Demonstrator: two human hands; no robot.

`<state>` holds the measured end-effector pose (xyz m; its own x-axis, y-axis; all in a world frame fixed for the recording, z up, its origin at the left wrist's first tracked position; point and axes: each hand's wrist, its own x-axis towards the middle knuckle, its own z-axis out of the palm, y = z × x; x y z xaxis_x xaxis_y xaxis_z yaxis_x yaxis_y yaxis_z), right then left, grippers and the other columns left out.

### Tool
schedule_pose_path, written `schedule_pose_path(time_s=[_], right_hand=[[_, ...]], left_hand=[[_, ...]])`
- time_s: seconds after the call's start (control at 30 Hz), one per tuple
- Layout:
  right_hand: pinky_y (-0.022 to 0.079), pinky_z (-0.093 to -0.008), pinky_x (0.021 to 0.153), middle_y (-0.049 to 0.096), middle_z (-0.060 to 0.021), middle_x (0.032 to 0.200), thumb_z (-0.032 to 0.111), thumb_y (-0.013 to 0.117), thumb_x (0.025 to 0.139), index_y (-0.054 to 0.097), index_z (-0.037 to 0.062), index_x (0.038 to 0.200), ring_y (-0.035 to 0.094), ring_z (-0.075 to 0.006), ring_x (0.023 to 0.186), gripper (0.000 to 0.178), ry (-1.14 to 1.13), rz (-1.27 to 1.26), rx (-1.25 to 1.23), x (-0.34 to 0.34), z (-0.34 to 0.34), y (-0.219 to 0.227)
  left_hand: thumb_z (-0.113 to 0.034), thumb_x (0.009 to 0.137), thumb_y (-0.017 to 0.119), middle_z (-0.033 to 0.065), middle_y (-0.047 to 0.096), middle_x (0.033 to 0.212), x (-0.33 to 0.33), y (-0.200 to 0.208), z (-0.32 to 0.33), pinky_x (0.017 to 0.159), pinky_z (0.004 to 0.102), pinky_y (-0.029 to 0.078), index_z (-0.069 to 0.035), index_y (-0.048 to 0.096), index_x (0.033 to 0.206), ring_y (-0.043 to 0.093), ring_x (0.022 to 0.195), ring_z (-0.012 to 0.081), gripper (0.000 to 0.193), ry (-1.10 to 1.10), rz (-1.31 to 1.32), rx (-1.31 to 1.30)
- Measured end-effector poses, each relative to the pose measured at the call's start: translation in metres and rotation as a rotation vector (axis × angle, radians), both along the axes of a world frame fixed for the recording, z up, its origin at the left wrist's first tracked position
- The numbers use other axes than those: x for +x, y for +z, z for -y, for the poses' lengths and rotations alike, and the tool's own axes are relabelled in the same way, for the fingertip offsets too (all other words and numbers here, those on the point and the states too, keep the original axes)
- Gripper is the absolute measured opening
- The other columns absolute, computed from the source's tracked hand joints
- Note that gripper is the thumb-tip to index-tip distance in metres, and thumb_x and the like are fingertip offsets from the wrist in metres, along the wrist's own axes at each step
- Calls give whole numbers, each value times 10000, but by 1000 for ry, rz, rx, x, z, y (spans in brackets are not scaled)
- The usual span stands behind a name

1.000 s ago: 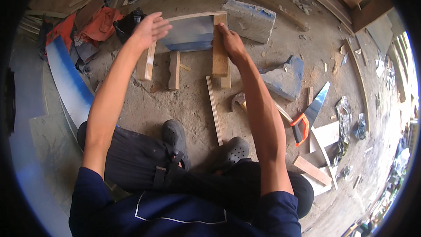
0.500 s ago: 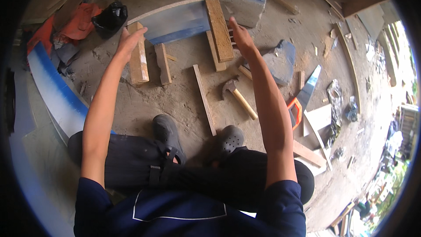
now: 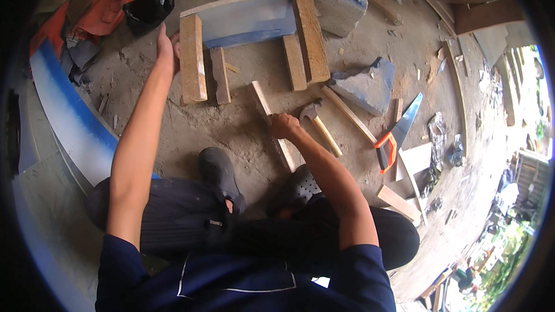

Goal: The person sits on the floor and uses a hand saw to cut a small wooden stick, then assembles a rectangular wooden frame with a white board. They repeatedly fit and adjust the pieces to form a small stool-like structure.

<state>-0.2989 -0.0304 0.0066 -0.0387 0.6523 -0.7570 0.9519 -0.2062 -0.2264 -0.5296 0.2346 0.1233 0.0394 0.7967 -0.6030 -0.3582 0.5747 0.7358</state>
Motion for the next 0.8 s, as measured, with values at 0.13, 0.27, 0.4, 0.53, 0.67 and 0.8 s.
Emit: schedule_pose_path(time_s=[0.13, 0.27, 0.4, 0.53, 0.67, 0.8], right_hand=[[596, -358, 609, 680, -179, 891, 374, 626, 862, 624, 19, 1097, 705, -246, 784, 426, -348, -525, -57, -6, -43, 40], [584, -323, 522, 659, -133, 838, 339, 617, 922, 600, -9, 1084, 676, -199, 695, 384, -705, -696, -42, -4, -68, 51], [578, -334, 608, 640, -108, 918, 300, 574, 957, 562, -10, 1111, 659, -195, 749, 346, -932, -723, 13, 12, -65, 59], [558, -334, 689, 629, -86, 1013, 298, 518, 989, 537, 14, 1127, 653, -195, 821, 317, -1070, -962, 78, 12, -76, 38], [555, -343, 742, 621, -92, 1051, 246, 477, 1009, 525, 44, 1178, 653, -191, 853, 268, -1191, -1027, 243, -8, -85, 22], [565, -345, 710, 614, -107, 1055, 187, 469, 1008, 390, 66, 1315, 656, -196, 839, 340, -1115, -1110, 263, -13, -103, 11]], left_hand=[[-535, 957, 422, 170, 574, 1245, -48, -150, 24, 956, 342, 447, 2, 497, 1309, 555, 1155, 243, 646, -170, 114, 304], [-479, 959, 428, 199, 610, 1210, 29, -199, 109, 952, 418, 453, 10, 550, 1231, 589, 1120, 318, 572, -134, -593, 395], [-592, 887, 496, 175, 684, 1031, 91, -124, 147, 846, 445, 482, -37, 588, 1155, 640, 992, 350, 623, -671, -728, 123], [-496, 837, 603, 175, 688, 894, 94, -81, 138, 735, 442, 509, -52, 634, 1009, 661, 856, 376, 477, -734, -707, 414], [-377, 785, 694, 149, 666, 1052, 81, -80, 133, 821, 431, 505, -103, 590, 1169, 631, 985, 345, 483, -818, -787, 638], [-136, 741, 729, 137, 596, 1181, 70, -98, 130, 913, 419, 474, -83, 553, 1233, 558, 1109, 340, 526, -788, -918, 870]])
